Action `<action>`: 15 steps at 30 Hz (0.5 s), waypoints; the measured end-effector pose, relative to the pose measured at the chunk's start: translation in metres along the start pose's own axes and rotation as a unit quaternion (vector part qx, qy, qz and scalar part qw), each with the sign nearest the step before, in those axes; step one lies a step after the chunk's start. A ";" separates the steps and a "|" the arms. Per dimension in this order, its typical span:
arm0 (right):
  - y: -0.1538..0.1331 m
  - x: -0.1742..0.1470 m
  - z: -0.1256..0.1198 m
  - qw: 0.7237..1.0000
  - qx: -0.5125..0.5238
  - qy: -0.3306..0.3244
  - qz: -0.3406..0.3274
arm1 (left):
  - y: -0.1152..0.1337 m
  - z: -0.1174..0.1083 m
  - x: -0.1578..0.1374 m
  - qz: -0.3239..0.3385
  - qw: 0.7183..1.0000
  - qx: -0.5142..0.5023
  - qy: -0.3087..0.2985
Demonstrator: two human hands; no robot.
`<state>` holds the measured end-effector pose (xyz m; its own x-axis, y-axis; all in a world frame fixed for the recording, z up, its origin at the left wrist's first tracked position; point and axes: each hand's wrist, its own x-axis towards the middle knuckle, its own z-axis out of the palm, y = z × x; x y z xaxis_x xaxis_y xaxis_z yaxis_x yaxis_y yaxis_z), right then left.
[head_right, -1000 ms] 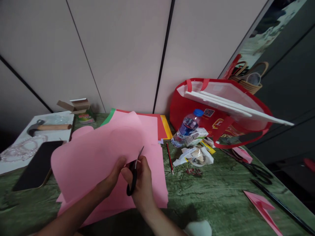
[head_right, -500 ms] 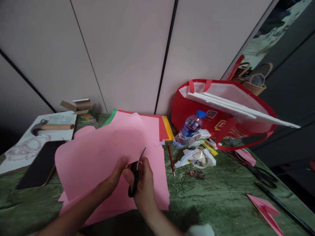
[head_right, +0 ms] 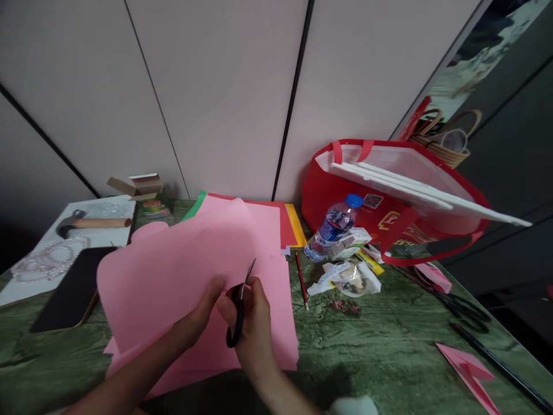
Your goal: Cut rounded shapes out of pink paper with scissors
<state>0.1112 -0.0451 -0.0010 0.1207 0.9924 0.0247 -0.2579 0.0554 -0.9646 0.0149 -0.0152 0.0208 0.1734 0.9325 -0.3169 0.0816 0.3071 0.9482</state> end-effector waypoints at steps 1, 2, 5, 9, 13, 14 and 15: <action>0.000 0.000 0.000 1.000 0.001 0.001 0.000 | 0.000 0.000 -0.001 0.002 1.000 0.005 0.003; -0.001 0.000 0.000 1.000 0.001 0.003 0.000 | 0.001 0.000 -0.001 0.003 1.000 0.011 0.009; -0.002 0.000 0.001 1.000 -0.007 0.007 -0.002 | 0.002 -0.001 -0.003 -0.004 1.000 0.029 0.006; -0.004 0.000 0.001 0.999 -0.029 0.011 -0.014 | 0.001 -0.002 -0.001 0.007 0.997 0.049 -0.054; -0.003 0.001 0.000 0.999 -0.036 0.014 -0.010 | -0.002 -0.002 0.002 0.003 0.997 0.059 -0.044; -0.003 0.001 0.000 0.999 -0.032 0.016 -0.008 | -0.002 -0.001 0.003 -0.001 0.997 0.060 -0.044; -0.002 0.001 0.000 0.999 -0.028 0.017 -0.006 | -0.003 -0.001 0.003 -0.001 0.997 0.060 -0.044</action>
<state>0.1115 -0.0442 0.0014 0.1551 0.9875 0.0278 -0.2018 0.0592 -0.9776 0.0144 -0.0130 0.0174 0.2586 0.9101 -0.3238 0.1972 0.2784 0.9400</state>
